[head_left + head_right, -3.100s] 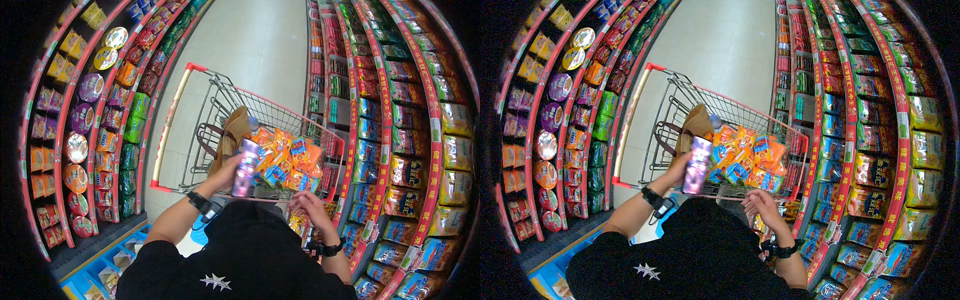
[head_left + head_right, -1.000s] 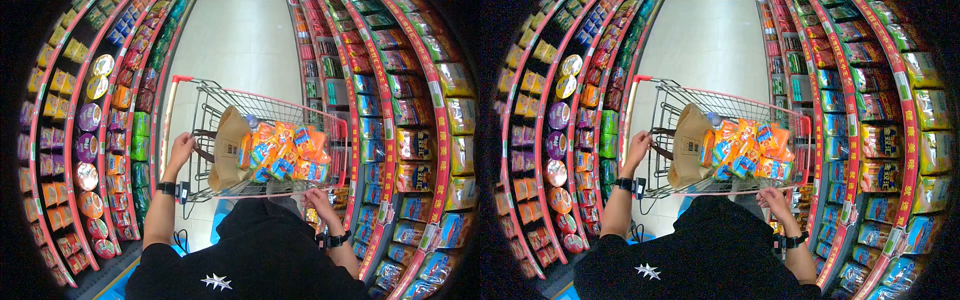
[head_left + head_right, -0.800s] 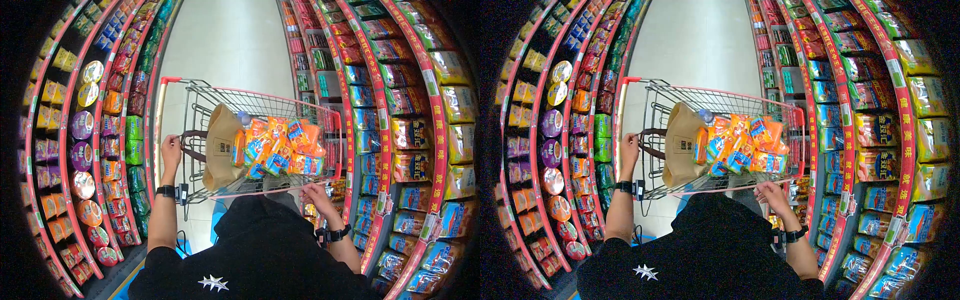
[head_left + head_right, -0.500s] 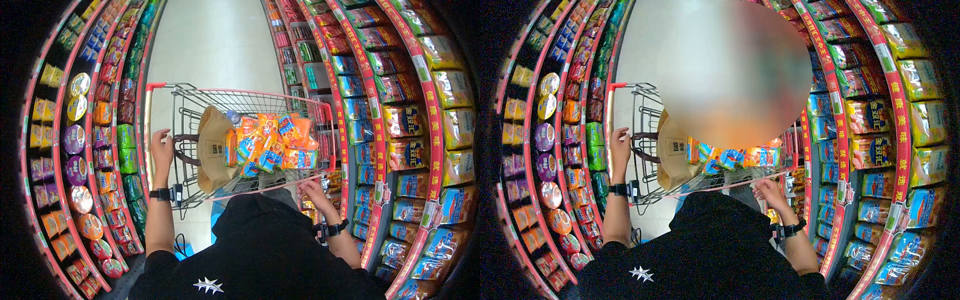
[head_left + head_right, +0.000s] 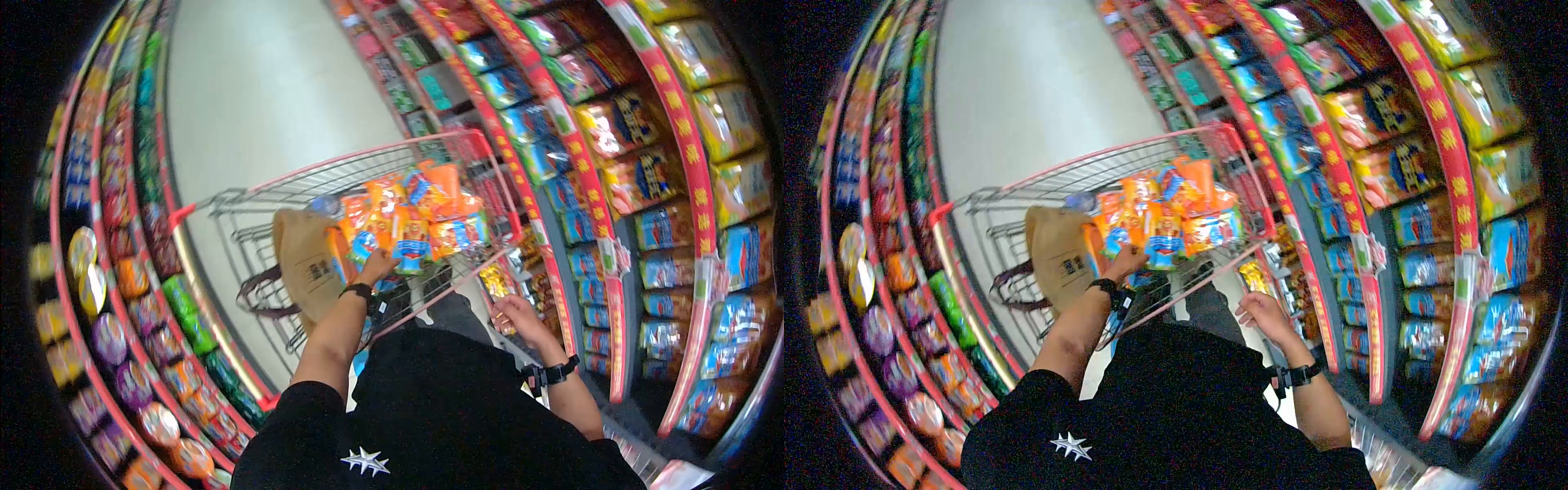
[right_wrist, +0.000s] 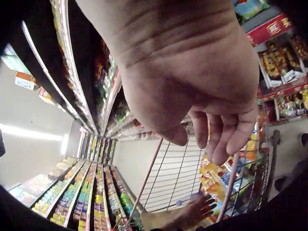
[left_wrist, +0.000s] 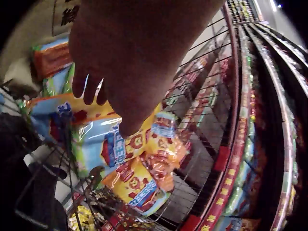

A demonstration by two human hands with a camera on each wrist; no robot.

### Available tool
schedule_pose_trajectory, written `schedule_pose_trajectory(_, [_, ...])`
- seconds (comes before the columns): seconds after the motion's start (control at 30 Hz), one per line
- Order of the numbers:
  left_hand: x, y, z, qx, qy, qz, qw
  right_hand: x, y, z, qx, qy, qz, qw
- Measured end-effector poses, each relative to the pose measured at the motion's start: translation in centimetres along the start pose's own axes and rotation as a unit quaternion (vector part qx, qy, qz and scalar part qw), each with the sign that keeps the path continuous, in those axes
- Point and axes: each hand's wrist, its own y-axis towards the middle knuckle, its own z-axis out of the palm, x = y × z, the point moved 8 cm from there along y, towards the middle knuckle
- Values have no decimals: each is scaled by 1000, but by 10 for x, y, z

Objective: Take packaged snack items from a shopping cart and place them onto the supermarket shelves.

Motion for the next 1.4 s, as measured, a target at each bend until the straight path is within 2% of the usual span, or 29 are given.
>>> schedule_pose_trajectory(0.07, [30, 36, 48, 103, -17, -20, 994, -20, -14, -22, -58, 36, 19, 997])
schedule_pose_trajectory(0.13, [45, 62, 70, 108, -51, -49, 992, -49, -28, -42, -87, 75, 13, 993])
schedule_pose_trajectory(0.23, [-29, 56, 39, 58, -31, -55, 996, -70, -56, -59, -144, 125, 31, 981])
schedule_pose_trajectory(0.27, [22, 105, 63, -11, 5, -16, 1000, -76, -64, -64, -164, 147, 38, 975])
schedule_pose_trajectory(0.3, [-17, 93, 48, -73, 25, 1, 997, -85, -65, -69, -177, 165, 54, 969])
schedule_pose_trajectory(0.33, [-51, 92, 53, -10, -76, 63, 995, -91, -66, -73, -188, 180, 47, 964])
schedule_pose_trajectory(0.4, [-44, 111, 65, 11, -70, 75, 995, -93, -67, -75, -191, 189, 41, 962])
schedule_pose_trajectory(0.47, [-83, 104, 64, 80, -46, 69, 993, -93, -69, -75, -191, 217, 16, 957])
schedule_pose_trajectory(0.5, [-91, 106, 69, 90, -37, 81, 992, -96, -67, -75, -182, 215, 6, 959])
schedule_pose_trajectory(0.57, [-85, 113, 62, 33, -54, 11, 998, -97, -72, -82, -193, 232, -6, 953])
schedule_pose_trajectory(0.6, [-81, 119, 63, 37, -43, 20, 998, -100, -75, -86, -193, 236, -13, 952])
schedule_pose_trajectory(0.67, [-89, 134, 65, 64, -121, 138, 981, -109, -75, -91, -190, 253, -28, 948])
schedule_pose_trajectory(0.7, [-102, 113, 40, 5, 24, -10, 1000, -111, -73, -93, -190, 249, -36, 949])
schedule_pose_trajectory(0.73, [-114, 105, 32, 1, 29, -6, 1000, -113, -73, -96, -190, 246, -44, 949])
schedule_pose_trajectory(0.8, [-128, 90, 27, 75, -205, -12, 976, -117, -72, -102, -172, 251, -57, 951])
schedule_pose_trajectory(0.83, [-136, 92, 10, 26, -180, -8, 983, -114, -65, -101, -162, 245, -63, 954])
schedule_pose_trajectory(0.87, [-141, 92, 12, 26, -180, -9, 983, -114, -64, -102, -161, 237, -62, 956])
schedule_pose_trajectory(0.93, [-217, 23, -19, 44, -259, 79, 962, -113, -53, -106, -139, 220, -92, 961])
schedule_pose_trajectory(1.07, [-291, -83, -45, 106, -249, 103, 957, -67, -72, -109, -79, 164, -189, 965])
schedule_pose_trajectory(1.1, [-311, -108, -34, 132, -201, 134, 961, -61, -76, -107, -54, 151, -204, 966])
schedule_pose_trajectory(1.13, [-329, -138, -18, 157, -150, 161, 963, -55, -87, -108, -43, 159, -253, 953])
schedule_pose_trajectory(1.2, [-387, -228, 23, 195, -84, 191, 958, -48, -128, -118, -36, 163, -308, 937])
schedule_pose_trajectory(1.23, [-402, -253, 28, 179, -87, 197, 960, -21, -153, -117, -24, 182, -364, 913])
schedule_pose_trajectory(1.27, [-415, -271, 40, 221, -88, 209, 948, 1, -174, -114, -23, 209, -410, 888])
schedule_pose_trajectory(1.3, [-428, -303, 65, 259, -89, 225, 935, 4, -194, -116, -21, 207, -414, 886])
schedule_pose_trajectory(1.37, [-454, -371, 114, 280, -98, 245, 923, -1, -244, -131, 6, 265, -493, 829])
schedule_pose_trajectory(1.4, [-461, -391, 131, 304, -107, 260, 910, -9, -247, -139, 4, 267, -494, 828])
